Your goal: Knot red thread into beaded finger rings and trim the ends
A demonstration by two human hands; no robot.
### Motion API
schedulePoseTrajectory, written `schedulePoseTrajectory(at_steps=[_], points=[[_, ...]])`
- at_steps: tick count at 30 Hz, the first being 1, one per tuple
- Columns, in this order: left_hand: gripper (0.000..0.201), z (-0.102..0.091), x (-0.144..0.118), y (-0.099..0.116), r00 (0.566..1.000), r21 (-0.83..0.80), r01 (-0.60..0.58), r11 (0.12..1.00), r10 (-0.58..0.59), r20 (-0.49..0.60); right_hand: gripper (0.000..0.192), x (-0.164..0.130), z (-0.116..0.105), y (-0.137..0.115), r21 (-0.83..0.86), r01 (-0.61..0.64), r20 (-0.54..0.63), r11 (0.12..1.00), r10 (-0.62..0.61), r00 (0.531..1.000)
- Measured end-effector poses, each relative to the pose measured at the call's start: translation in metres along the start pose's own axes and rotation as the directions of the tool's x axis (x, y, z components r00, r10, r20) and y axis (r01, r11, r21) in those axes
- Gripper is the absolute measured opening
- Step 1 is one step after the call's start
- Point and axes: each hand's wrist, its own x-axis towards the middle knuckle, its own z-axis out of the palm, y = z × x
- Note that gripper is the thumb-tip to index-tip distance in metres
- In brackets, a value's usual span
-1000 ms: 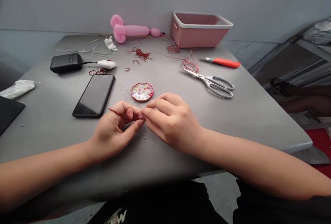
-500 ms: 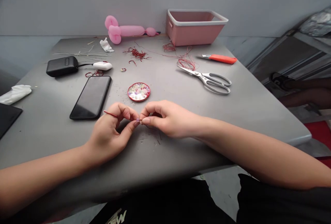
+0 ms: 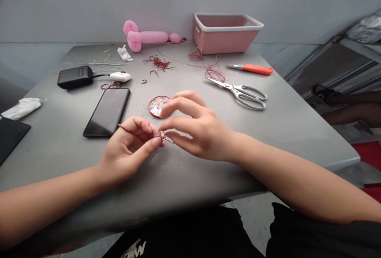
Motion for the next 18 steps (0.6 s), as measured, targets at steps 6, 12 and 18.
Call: schedulePoseTrajectory(at_steps=[6,12,18], points=[[0.022,0.003,0.003,0.007,0.988,-0.049,0.154,0.987,-0.153,0.025,0.01,0.001,-0.007,-0.001,-0.328,0.325,0.048,0.887,-0.327,0.944],[0.023,0.003,0.0,0.014,0.965,-0.07,0.239,0.969,-0.229,0.126,0.024,0.006,-0.016,-0.003,-0.287,0.474,0.099,0.832,-0.466,0.879],[0.011,0.004,-0.003,0.014,0.963,0.006,0.213,0.977,-0.211,0.166,0.015,-0.002,-0.007,-0.003,-0.36,0.37,0.012,0.856,-0.393,0.92]])
